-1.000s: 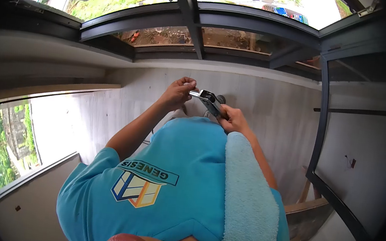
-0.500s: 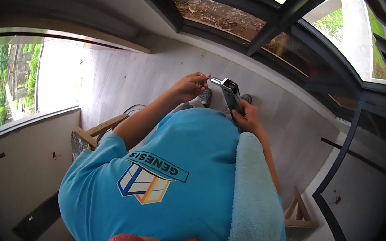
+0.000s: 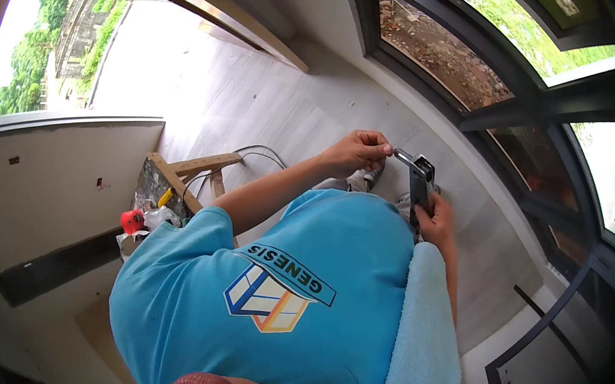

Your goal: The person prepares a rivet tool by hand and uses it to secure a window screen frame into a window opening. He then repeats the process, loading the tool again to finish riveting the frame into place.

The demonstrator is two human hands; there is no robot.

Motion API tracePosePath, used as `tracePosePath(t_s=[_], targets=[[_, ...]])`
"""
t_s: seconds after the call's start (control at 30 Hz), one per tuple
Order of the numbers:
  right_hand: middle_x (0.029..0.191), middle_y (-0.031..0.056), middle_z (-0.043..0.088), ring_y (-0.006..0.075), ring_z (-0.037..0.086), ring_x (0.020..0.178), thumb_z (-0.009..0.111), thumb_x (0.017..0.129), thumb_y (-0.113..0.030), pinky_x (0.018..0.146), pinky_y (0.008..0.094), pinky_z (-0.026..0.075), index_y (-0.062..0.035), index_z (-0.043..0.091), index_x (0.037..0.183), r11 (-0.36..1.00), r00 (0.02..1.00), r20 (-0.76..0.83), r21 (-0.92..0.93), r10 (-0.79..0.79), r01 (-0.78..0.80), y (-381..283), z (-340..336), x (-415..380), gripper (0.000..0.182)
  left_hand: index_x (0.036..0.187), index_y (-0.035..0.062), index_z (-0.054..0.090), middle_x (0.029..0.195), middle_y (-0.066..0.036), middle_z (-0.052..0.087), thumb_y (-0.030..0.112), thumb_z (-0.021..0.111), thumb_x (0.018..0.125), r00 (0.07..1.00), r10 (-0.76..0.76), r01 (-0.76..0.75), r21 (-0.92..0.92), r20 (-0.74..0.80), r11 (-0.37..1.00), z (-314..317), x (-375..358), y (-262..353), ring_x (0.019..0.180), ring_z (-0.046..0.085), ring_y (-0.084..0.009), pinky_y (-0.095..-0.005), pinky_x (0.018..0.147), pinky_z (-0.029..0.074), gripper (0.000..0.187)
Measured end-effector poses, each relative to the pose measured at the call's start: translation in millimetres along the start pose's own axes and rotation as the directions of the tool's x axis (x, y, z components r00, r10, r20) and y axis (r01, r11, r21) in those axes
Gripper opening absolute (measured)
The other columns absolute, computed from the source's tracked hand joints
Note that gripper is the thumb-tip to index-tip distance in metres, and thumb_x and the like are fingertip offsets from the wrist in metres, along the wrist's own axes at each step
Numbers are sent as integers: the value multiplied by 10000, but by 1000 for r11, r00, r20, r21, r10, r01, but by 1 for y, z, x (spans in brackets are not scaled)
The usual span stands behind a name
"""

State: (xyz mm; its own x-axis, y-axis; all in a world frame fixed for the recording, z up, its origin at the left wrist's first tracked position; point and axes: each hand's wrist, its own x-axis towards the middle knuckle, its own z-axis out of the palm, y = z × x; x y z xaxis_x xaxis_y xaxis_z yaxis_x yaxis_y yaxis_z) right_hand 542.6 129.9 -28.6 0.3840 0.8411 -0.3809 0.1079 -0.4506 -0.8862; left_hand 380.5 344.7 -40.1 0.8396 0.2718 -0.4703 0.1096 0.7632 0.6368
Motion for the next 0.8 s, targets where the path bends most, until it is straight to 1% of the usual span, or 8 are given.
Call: tracePosePath(t_s=[0.17, 0.2, 0.3, 0.33, 0.5, 0.6, 0.7, 0.8], targets=[[627, -27, 466, 59, 397, 570, 597, 791, -41, 512, 244, 327, -20, 562, 830, 999, 999, -6, 41, -36, 36, 3, -1, 1, 57, 919, 21, 670, 616, 51, 494, 301, 581, 938, 986, 104, -134, 251, 130, 959, -2, -3, 8, 520, 390, -28, -197, 463, 305, 294], [620, -28, 469, 59, 399, 560, 595, 794, -40, 504, 244, 325, -21, 560, 821, 997, 998, -6, 40, -59, 59, 3, -2, 2, 48, 944, 5, 678, 646, 55, 513, 296, 568, 946, 981, 114, -165, 360, 157, 918, -2, -2, 11, 560, 401, -27, -208, 497, 323, 311], [608, -23, 492, 59, 418, 538, 586, 799, -31, 487, 244, 328, -21, 563, 804, 993, 996, -11, 85, -85, 85, -8, 0, 0, 26, 948, -2, 676, 677, 56, 541, 287, 559, 951, 960, 195, -267, 459, 199, 847, 7, -5, 18, 611, 430, -37, -220, 545, 350, 312], [605, -19, 501, 58, 427, 531, 583, 799, -27, 482, 244, 332, -21, 565, 800, 990, 996, -12, 110, -87, 88, -13, 0, -2, 19, 945, -1, 677, 680, 56, 540, 288, 560, 951, 950, 225, -300, 428, 217, 852, 9, -4, 18, 622, 431, -41, -225, 553, 352, 312], [594, -4, 534, 78, 459, 496, 567, 759, -27, 469, 240, 344, -20, 658, 977, 992, 999, 13, 120, -45, 43, -19, -3, -5, 236, 936, 4, 677, 702, 53, 541, 300, 564, 948, 905, 334, -411, 342, 262, 845, 8, 5, 15, 662, 432, -48, -236, 585, 371, 317], [597, -6, 537, 78, 456, 494, 562, 756, -16, 470, 240, 342, -26, 665, 1013, 994, 998, 14, 91, -66, 65, -14, -7, -8, 277, 932, 4, 674, 718, 48, 560, 295, 562, 950, 948, 183, -297, 515, 261, 804, 9, 2, 25, 684, 448, -44, -228, 616, 393, 313], [603, -6, 539, 79, 457, 497, 560, 756, -15, 472, 243, 344, -32, 666, 1031, 993, 997, -4, 86, -81, 81, -8, -8, -8, 294, 923, -1, 671, 721, 53, 566, 289, 562, 950, 938, 154, -307, 542, 310, 783, 11, 4, 27, 692, 457, -38, -220, 635, 404, 311], [613, -2, 543, 82, 465, 506, 568, 757, -26, 473, 245, 349, -31, 658, 1000, 992, 994, -61, 87, -89, 94, -8, -8, -14, 259, 912, 2, 676, 715, 55, 575, 286, 568, 947, 939, 198, -320, 500, 282, 805, 18, 13, 21, 693, 462, -37, -220, 630, 404, 305]])
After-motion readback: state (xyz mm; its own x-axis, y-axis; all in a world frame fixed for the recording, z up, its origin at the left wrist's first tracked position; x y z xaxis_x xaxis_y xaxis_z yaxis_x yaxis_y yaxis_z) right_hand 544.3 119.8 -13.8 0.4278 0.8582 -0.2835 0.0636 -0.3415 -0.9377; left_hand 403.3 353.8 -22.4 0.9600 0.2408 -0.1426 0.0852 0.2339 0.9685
